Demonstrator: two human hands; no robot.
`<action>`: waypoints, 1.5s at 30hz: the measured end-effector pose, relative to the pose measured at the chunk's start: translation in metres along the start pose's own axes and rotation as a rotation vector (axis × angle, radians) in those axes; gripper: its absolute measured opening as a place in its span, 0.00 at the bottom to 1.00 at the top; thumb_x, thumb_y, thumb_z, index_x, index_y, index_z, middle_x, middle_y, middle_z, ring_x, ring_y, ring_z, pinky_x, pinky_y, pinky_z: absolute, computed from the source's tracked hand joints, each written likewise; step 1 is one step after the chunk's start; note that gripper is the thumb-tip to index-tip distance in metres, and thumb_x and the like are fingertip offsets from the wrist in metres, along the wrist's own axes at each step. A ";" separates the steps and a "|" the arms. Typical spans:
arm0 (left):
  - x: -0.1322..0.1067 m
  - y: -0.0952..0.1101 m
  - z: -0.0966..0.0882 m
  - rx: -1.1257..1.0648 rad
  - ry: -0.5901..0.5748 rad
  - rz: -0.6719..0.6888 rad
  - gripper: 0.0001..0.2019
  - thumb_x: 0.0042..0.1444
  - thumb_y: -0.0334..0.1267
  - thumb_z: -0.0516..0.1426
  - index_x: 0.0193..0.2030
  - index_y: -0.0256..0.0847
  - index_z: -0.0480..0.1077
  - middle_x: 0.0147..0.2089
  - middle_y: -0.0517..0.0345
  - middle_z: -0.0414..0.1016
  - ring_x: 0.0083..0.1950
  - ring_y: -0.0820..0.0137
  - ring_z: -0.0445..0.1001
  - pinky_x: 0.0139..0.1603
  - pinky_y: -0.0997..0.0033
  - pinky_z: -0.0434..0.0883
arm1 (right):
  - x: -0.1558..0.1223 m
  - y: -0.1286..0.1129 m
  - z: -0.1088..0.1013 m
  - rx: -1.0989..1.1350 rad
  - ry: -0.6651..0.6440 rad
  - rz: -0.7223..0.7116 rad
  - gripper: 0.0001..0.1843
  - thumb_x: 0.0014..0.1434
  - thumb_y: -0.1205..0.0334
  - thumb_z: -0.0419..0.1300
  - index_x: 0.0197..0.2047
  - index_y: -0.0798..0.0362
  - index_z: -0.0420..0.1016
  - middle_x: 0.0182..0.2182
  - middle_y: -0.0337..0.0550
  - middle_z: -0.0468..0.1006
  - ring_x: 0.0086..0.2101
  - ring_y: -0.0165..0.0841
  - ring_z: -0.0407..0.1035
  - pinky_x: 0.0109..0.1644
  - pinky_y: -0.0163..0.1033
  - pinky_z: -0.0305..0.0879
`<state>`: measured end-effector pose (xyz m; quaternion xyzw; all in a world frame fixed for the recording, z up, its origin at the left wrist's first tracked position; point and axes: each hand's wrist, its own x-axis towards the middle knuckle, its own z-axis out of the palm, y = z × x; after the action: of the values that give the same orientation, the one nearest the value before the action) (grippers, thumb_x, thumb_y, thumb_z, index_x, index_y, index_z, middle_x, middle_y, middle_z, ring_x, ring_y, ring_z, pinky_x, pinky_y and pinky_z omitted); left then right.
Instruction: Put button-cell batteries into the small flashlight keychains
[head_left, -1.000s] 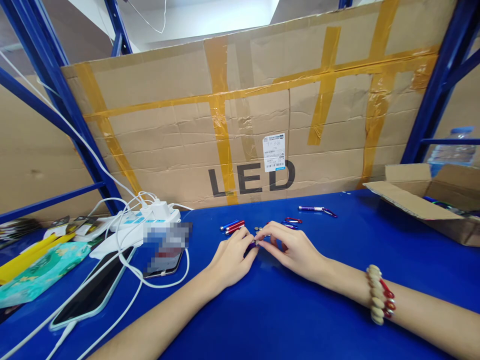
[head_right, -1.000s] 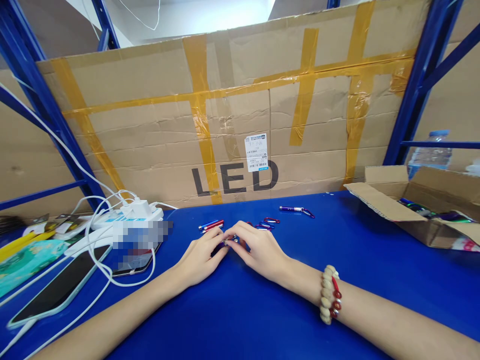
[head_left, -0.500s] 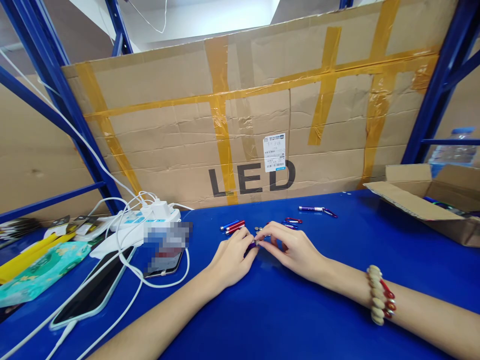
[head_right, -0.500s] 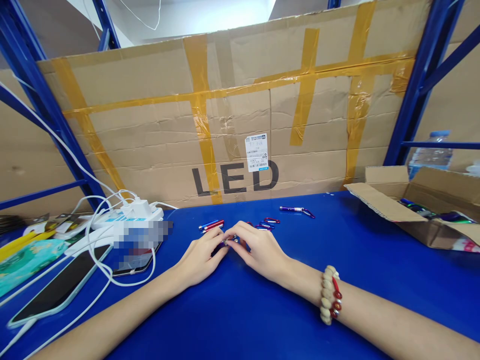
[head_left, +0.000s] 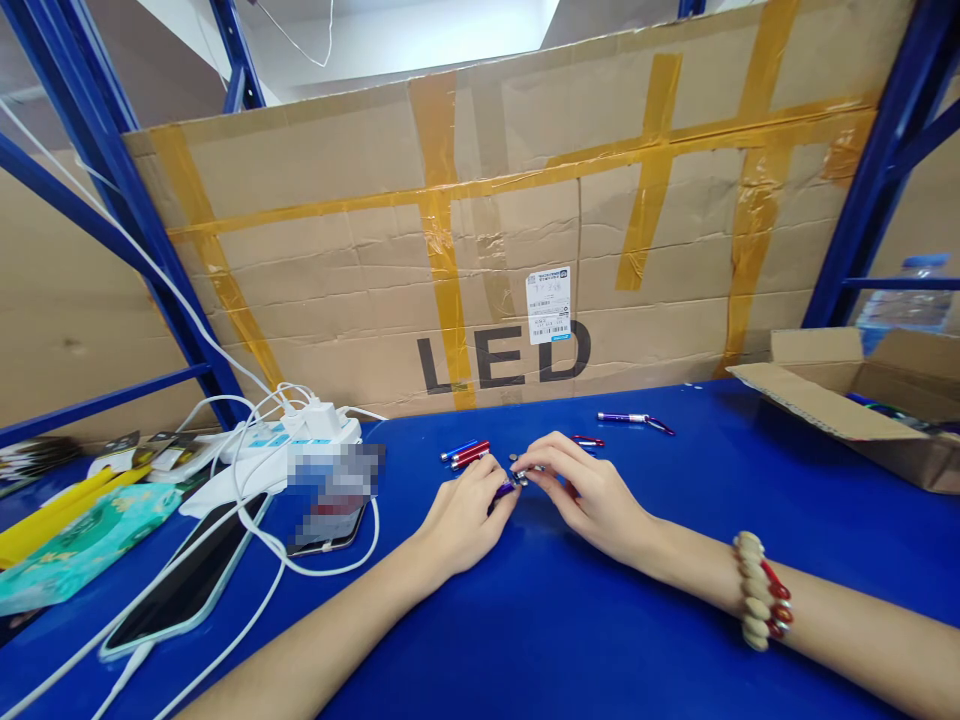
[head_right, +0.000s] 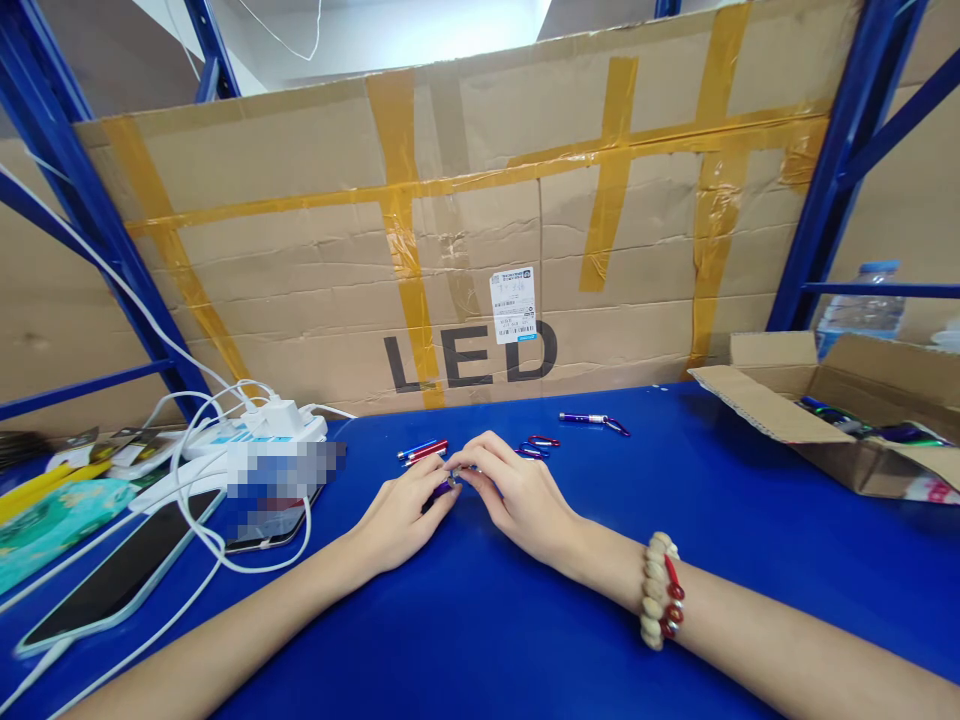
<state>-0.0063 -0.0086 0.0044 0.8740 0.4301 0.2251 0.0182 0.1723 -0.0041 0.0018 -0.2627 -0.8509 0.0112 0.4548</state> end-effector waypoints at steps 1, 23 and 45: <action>0.000 0.000 0.000 -0.002 0.000 -0.003 0.11 0.62 0.38 0.45 0.42 0.41 0.67 0.44 0.56 0.68 0.44 0.69 0.69 0.42 0.69 0.69 | 0.000 0.000 0.000 -0.002 -0.005 0.004 0.11 0.63 0.67 0.46 0.44 0.50 0.67 0.38 0.43 0.70 0.36 0.28 0.69 0.38 0.32 0.67; 0.000 0.003 -0.003 -0.014 -0.002 -0.019 0.10 0.61 0.38 0.44 0.42 0.42 0.64 0.41 0.56 0.68 0.41 0.69 0.69 0.39 0.69 0.69 | 0.000 0.000 0.001 -0.014 -0.040 0.029 0.10 0.62 0.66 0.47 0.43 0.50 0.67 0.39 0.43 0.72 0.37 0.29 0.69 0.38 0.34 0.68; 0.000 0.002 -0.002 -0.009 -0.009 -0.021 0.10 0.61 0.37 0.44 0.41 0.41 0.64 0.40 0.56 0.68 0.41 0.69 0.68 0.37 0.70 0.69 | 0.001 0.001 0.001 0.002 -0.045 0.016 0.11 0.62 0.68 0.47 0.43 0.50 0.67 0.39 0.43 0.73 0.37 0.30 0.70 0.40 0.35 0.69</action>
<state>-0.0053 -0.0105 0.0069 0.8704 0.4384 0.2227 0.0265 0.1722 -0.0025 0.0015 -0.2686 -0.8588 0.0216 0.4356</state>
